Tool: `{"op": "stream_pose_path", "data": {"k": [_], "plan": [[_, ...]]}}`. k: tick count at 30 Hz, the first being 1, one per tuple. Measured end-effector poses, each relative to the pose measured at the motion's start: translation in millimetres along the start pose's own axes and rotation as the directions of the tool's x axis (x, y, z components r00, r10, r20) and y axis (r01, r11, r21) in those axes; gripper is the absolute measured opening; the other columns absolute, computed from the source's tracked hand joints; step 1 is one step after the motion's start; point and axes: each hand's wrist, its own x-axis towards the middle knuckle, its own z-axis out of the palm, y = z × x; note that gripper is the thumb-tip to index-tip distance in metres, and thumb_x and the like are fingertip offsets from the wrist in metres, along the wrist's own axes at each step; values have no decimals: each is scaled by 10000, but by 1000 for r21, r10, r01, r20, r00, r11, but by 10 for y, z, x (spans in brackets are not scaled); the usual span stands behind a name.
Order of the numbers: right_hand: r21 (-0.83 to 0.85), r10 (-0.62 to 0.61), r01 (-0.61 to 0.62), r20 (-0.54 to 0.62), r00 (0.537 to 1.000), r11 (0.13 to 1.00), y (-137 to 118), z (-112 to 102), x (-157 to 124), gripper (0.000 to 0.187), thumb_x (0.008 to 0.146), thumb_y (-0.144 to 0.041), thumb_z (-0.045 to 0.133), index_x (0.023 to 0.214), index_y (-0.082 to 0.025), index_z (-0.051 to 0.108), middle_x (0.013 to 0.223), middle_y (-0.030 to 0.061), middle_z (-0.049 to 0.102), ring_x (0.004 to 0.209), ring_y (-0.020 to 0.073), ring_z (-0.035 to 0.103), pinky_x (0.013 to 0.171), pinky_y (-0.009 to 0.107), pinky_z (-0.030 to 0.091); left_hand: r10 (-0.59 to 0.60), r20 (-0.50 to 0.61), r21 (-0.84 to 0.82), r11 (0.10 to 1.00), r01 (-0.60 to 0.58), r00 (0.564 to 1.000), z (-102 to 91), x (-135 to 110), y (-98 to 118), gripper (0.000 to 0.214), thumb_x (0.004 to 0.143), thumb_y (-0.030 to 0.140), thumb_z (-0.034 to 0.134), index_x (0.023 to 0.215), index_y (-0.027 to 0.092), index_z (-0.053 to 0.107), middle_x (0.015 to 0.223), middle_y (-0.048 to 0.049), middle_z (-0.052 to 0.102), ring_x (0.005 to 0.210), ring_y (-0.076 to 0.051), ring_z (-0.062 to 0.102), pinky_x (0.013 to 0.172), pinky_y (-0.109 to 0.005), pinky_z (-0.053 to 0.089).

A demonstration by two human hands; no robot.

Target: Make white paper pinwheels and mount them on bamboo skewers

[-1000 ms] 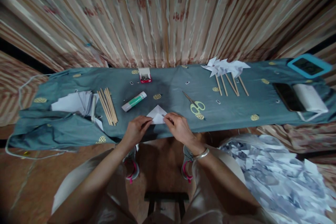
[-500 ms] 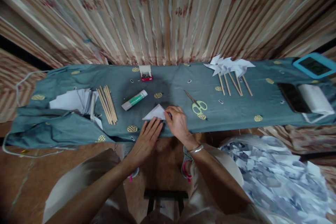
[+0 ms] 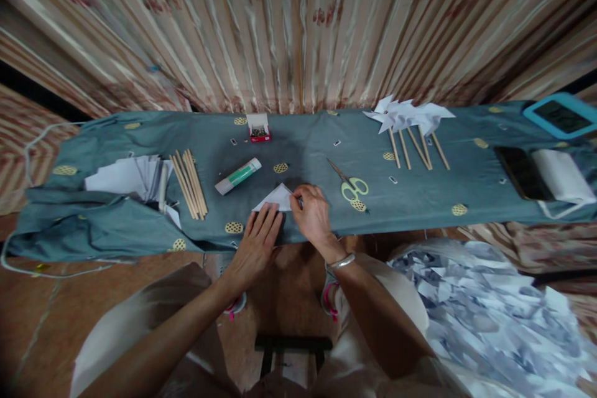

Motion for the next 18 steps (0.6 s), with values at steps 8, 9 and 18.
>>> {"op": "stream_pose_path", "data": {"k": [8, 9, 18], "plan": [[0, 27, -27, -3, 1000, 1000, -9, 1, 8, 107, 851, -186, 517, 771, -229, 575, 862, 65, 663, 845, 229, 591, 810, 349, 467, -6, 59, 24, 1000, 5, 998, -51, 31, -7, 605, 907, 191, 440, 1472, 52, 275, 1555, -226, 275, 1480, -324, 115, 1159, -570, 246], [1, 31, -31, 1, 1000, 1000, -10, 0, 9, 106, 851, -188, 514, 772, -229, 573, 863, 67, 662, 848, 231, 591, 810, 351, 467, -7, 62, 28, 1000, 5, 998, -53, 33, -5, 607, 905, 189, 441, 1473, 51, 274, 1554, -227, 277, 1480, -324, 120, 1159, -570, 245], [-9, 35, -35, 9, 999, 999, -10, 0, 15, 78, 840, -182, 517, 797, -218, 571, 902, 72, 662, 836, 217, 589, 821, 339, 468, -12, 62, 70, 997, 8, 998, -17, 27, -3, 598, 904, 197, 463, 1460, 51, 301, 1547, -225, 299, 1471, -347, 160, 1153, -560, 260]]}}
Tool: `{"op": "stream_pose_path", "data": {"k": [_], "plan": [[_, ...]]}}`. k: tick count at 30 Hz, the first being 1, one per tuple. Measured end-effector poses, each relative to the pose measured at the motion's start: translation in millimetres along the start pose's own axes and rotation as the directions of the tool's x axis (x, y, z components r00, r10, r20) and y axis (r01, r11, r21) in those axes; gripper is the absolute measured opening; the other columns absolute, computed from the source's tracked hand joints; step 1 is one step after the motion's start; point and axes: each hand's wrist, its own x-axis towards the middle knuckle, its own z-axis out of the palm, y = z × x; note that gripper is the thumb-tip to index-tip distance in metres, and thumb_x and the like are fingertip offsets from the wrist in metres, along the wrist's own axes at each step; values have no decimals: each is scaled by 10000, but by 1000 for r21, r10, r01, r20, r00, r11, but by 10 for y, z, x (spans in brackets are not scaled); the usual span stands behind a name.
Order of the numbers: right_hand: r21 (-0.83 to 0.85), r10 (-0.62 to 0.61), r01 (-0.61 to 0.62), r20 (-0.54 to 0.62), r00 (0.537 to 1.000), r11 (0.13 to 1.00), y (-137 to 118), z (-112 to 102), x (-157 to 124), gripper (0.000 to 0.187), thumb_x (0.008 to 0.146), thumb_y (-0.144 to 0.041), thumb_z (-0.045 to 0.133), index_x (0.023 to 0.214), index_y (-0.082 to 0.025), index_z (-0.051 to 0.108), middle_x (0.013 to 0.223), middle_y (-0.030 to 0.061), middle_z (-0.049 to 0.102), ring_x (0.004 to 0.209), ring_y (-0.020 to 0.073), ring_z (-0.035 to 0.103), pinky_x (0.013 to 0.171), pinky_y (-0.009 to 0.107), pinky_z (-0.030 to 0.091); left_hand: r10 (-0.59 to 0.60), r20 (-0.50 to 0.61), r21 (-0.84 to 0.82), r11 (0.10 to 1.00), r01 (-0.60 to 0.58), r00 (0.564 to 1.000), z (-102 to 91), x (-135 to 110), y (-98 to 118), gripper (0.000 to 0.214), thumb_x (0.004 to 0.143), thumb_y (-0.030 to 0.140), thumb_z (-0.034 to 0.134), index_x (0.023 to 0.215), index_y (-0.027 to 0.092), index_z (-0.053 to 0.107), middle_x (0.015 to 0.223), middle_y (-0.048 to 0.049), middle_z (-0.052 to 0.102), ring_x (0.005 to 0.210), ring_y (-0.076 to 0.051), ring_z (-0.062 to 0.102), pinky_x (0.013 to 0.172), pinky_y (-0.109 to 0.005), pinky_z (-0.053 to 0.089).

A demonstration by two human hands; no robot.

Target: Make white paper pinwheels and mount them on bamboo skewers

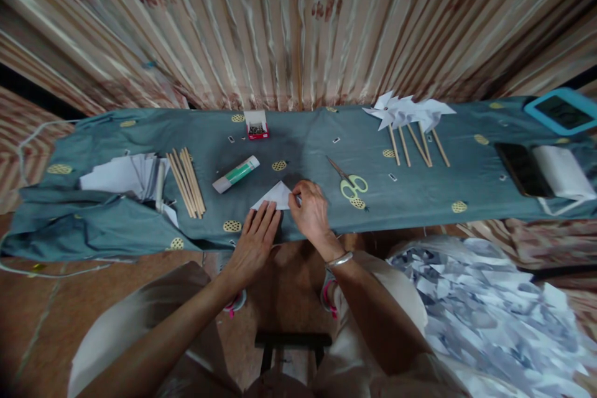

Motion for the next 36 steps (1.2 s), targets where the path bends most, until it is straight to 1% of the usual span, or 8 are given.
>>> {"op": "stream_pose_path", "data": {"k": [4, 7, 11, 15, 22, 28, 32, 36], "plan": [[-5, -15, 15, 12, 1000, 1000, 26, 13, -9, 100, 860, -210, 503, 889, -195, 598, 953, 90, 663, 861, 225, 595, 837, 359, 477, 13, 24, 15, 1000, -14, 1000, -17, -6, -7, 604, 913, 214, 463, 1466, 41, 294, 1549, -224, 298, 1469, -349, 179, 1160, -559, 244], [-3, -42, 42, 15, 999, 999, 14, 24, -39, 220, 880, -242, 507, 1060, -155, 598, 1090, 136, 658, 987, 252, 596, 907, 401, 469, 20, 33, 22, 1000, -21, 999, -31, -5, -12, 615, 911, 225, 469, 1466, 29, 291, 1547, -225, 299, 1465, -355, 195, 1161, -563, 235], [-50, -84, 85, 38, 996, 995, -37, 24, -109, 437, 904, -338, 516, 1273, -103, 515, 1324, 199, 561, 1231, 306, 497, 1019, 476, 401, 14, 31, 33, 999, -15, 999, -39, 5, -8, 612, 910, 214, 456, 1472, 37, 290, 1549, -207, 305, 1462, -346, 216, 1156, -569, 239], [-74, -50, 55, 76, 996, 996, -28, -24, -182, 500, 935, -381, 476, 1358, -114, 456, 1397, 194, 511, 1262, 322, 466, 1020, 504, 390, 17, 53, 46, 999, -19, 998, -83, -11, -23, 594, 904, 207, 475, 1458, 44, 335, 1553, -195, 302, 1453, -356, 237, 1160, -583, 224], [-62, -33, 38, 73, 997, 997, 147, -188, -300, 422, 953, -293, 432, 1336, -124, 487, 1409, 179, 503, 1299, 302, 446, 1072, 509, 359, -4, 55, 89, 996, -1, 998, -195, -183, -211, 559, 883, 142, 471, 1425, 26, 393, 1510, -208, 373, 1406, -336, 358, 1137, -585, 277], [8, -59, 58, 46, 997, 998, 271, -245, -355, 420, 916, -166, 361, 1307, -131, 512, 1378, 175, 521, 1318, 273, 442, 1095, 514, 360, 5, -36, 47, 999, -3, 999, -291, -294, -329, 459, 910, 159, 472, 1356, 52, 478, 1419, -203, 507, 1327, -319, 476, 1123, -582, 301], [87, -20, 19, 8, 1000, 996, 296, -269, -301, 444, 864, -119, 351, 1255, -170, 554, 1303, 135, 586, 1235, 248, 521, 1071, 486, 407, -19, -152, -50, 999, 12, 988, -337, -233, -387, 363, 948, 216, 471, 1292, 115, 527, 1278, -156, 638, 1202, -273, 587, 1096, -543, 357], [162, 87, -86, 2, 996, 983, 242, -285, -196, 358, 905, -236, 387, 1193, -190, 595, 1154, 116, 675, 1067, 246, 619, 984, 454, 476, -112, -236, -133, 988, 82, 965, -333, -28, -413, 379, 926, 253, 529, 1291, 151, 520, 1255, -135, 634, 1150, -269, 587, 1039, -485, 426]]}}
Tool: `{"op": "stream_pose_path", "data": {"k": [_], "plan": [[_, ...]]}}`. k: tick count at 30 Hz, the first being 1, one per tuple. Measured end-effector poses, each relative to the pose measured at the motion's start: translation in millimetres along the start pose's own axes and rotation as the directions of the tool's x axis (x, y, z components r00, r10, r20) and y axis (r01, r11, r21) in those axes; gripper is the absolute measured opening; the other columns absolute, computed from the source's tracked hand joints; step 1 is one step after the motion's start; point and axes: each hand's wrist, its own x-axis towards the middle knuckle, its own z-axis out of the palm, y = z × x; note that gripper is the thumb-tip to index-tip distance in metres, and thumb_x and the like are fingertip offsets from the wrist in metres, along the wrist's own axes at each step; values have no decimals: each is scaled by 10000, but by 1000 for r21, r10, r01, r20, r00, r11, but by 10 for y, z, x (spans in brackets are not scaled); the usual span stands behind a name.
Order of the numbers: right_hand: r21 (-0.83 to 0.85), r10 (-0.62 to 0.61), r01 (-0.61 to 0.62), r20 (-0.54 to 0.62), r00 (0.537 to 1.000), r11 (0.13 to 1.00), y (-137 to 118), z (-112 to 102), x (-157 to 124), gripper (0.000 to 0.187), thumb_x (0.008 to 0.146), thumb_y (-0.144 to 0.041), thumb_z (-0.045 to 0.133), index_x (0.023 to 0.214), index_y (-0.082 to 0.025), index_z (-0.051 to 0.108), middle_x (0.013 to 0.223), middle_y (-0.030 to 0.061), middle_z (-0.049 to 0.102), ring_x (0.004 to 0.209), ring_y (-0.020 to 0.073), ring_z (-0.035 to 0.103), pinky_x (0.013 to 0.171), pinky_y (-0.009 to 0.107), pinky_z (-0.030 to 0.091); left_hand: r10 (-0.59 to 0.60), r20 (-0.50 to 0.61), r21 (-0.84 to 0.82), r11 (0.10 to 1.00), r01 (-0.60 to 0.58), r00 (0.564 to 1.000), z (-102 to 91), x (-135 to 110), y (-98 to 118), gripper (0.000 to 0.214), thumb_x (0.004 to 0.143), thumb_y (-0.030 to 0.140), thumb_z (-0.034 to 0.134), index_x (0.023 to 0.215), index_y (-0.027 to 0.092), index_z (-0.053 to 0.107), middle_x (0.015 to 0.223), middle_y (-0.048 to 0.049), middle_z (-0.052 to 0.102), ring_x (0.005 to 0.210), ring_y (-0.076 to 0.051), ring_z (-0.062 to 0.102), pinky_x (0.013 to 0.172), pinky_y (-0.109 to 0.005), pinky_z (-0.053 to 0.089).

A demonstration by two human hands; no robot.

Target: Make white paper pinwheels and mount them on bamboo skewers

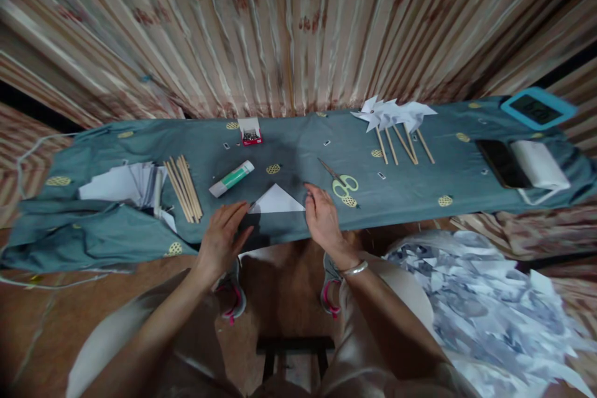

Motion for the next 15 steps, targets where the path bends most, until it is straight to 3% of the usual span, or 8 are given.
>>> {"op": "stream_pose_path", "data": {"k": [5, 10, 15], "plan": [[104, 21, -25, 46, 999, 994, -106, 56, 90, 353, 901, -262, 388, 1156, -196, 623, 1110, 103, 700, 1022, 230, 649, 947, 409, 497, -64, 44, -77, 995, 68, 997, 173, 275, 72, 538, 853, 204, 623, 1357, 116, 456, 1212, -157, 635, 1142, -304, 540, 945, -455, 466], [162, 61, -79, 110, 992, 984, -116, 61, 160, 360, 890, -254, 396, 1163, -202, 625, 1147, 90, 698, 1044, 217, 657, 958, 385, 495, -127, 86, -181, 973, 141, 988, 280, 413, 135, 611, 842, 116, 578, 1417, 155, 377, 1142, -121, 664, 1031, -271, 565, 868, -424, 470], [213, 77, -116, 182, 980, 970, -61, -19, 232, 329, 918, -335, 452, 1189, -234, 608, 1112, 70, 720, 1000, 214, 681, 927, 382, 510, -76, 68, -206, 975, 88, 995, 298, 446, 192, 510, 835, 48, 502, 1331, 160, 480, 930, -68, 688, 905, -233, 595, 817, -381, 458]]}}
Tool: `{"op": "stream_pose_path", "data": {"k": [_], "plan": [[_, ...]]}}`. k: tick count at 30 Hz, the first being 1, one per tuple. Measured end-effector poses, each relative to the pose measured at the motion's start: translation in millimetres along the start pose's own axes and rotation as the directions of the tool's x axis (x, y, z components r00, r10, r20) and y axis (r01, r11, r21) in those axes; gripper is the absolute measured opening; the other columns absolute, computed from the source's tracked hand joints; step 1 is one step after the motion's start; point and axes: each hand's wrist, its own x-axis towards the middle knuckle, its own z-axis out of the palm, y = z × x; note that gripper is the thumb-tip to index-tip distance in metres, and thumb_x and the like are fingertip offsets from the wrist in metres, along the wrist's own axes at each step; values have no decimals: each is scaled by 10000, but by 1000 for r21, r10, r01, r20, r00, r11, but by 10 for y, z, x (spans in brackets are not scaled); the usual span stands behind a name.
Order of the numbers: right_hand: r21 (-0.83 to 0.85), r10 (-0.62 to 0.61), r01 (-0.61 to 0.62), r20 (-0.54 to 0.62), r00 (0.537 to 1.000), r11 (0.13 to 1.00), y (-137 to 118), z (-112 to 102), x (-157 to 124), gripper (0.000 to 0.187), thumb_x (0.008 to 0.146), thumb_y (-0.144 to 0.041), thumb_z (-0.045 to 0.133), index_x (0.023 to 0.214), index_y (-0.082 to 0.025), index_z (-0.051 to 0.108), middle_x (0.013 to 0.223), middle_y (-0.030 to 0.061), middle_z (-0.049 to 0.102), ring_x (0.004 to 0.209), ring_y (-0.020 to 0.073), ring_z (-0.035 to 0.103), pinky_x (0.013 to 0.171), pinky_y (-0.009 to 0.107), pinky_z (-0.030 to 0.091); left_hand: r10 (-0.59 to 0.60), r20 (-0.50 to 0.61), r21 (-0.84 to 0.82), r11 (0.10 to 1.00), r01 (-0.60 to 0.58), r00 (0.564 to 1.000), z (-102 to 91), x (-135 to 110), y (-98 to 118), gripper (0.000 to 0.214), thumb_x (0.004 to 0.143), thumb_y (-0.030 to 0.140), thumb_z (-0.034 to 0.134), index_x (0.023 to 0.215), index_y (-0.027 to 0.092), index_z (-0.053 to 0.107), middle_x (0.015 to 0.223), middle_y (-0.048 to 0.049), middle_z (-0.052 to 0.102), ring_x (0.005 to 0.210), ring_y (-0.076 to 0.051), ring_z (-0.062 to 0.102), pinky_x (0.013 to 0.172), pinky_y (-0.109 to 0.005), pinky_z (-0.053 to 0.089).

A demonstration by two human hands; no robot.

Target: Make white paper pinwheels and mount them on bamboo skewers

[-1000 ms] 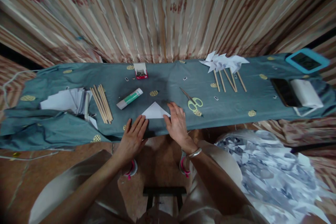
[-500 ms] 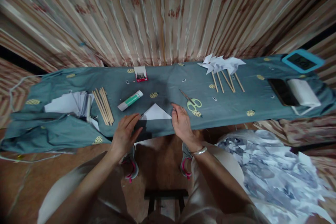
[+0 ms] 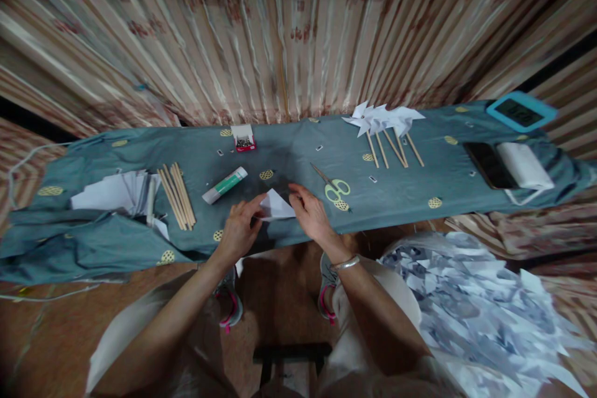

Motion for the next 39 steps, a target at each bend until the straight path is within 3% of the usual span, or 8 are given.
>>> {"op": "stream_pose_path", "data": {"k": [4, 10, 16, 20, 25, 28, 34, 39], "plan": [[110, -6, 0, 62, 998, 994, 21, -54, 47, 361, 891, -410, 543, 1186, -211, 600, 1119, 93, 717, 974, 211, 688, 867, 359, 532, 102, -39, -8, 995, -102, 994, -6, 13, 49, 415, 837, 8, 440, 1200, 159, 575, 868, -47, 679, 862, -201, 610, 857, -378, 452], [234, -5, -33, 161, 987, 972, -57, -102, 61, 369, 850, -449, 606, 1114, -191, 624, 852, 40, 747, 729, 166, 688, 635, 262, 530, 172, -50, 7, 985, -172, 984, -29, 48, 49, 365, 857, -2, 406, 1055, 172, 659, 1014, -76, 698, 967, -193, 633, 918, -392, 461], [237, 71, -82, 54, 996, 968, -43, -64, 68, 509, 768, -228, 581, 1269, -141, 550, 782, 21, 712, 625, 128, 645, 588, 236, 513, 305, -91, -9, 952, -307, 948, -29, 29, 59, 309, 873, 30, 457, 1015, 176, 690, 1000, -80, 693, 1089, -199, 618, 964, -395, 458], [171, 100, -96, -12, 995, 981, -46, -57, 51, 548, 770, -188, 518, 1318, -180, 525, 913, 43, 729, 547, 112, 600, 496, 226, 477, 343, -56, 32, 939, -342, 938, -57, -2, 109, 193, 889, 137, 561, 1036, 178, 679, 1065, -88, 699, 1065, -214, 618, 974, -430, 439], [-65, -93, 98, 73, 993, 993, -42, -138, -10, 524, 779, -105, 436, 1263, -215, 605, 1275, 71, 638, 898, 175, 686, 813, 321, 557, 295, 7, 98, 951, -294, 955, -80, -23, 75, 168, 908, 175, 558, 996, 187, 701, 977, -80, 734, 924, -219, 637, 820, -391, 479], [-142, -223, 251, 186, 957, 958, 7, -185, -62, 537, 745, -40, 391, 1160, -224, 678, 1430, 58, 516, 1190, 205, 598, 1013, 385, 486, 296, 15, 101, 950, -296, 955, -86, -66, 28, 210, 938, 163, 497, 1013, 167, 694, 990, -87, 739, 885, -202, 658, 777, -359, 496], [-228, -296, 357, 264, 918, 906, 13, -207, -193, 444, 788, -86, 557, 1184, -249, 675, 1570, 61, 320, 1417, 271, 355, 1128, 501, 360, 290, 1, 96, 953, -289, 957, -97, -203, -58, 208, 925, 146, 509, 1023, 178, 690, 1040, -89, 735, 913, -192, 679, 820, -348, 519], [-240, -314, 378, 266, 911, 894, -9, -231, -254, 237, 823, -205, 648, 1034, -254, 745, 1543, 56, 370, 1454, 297, 259, 1143, 566, 295, 296, 18, 57, 953, -297, 955, -103, -271, -57, 203, 933, 197, 524, 1043, 148, 687, 1054, -113, 721, 981, -225, 646, 824, -379, 525]]}}
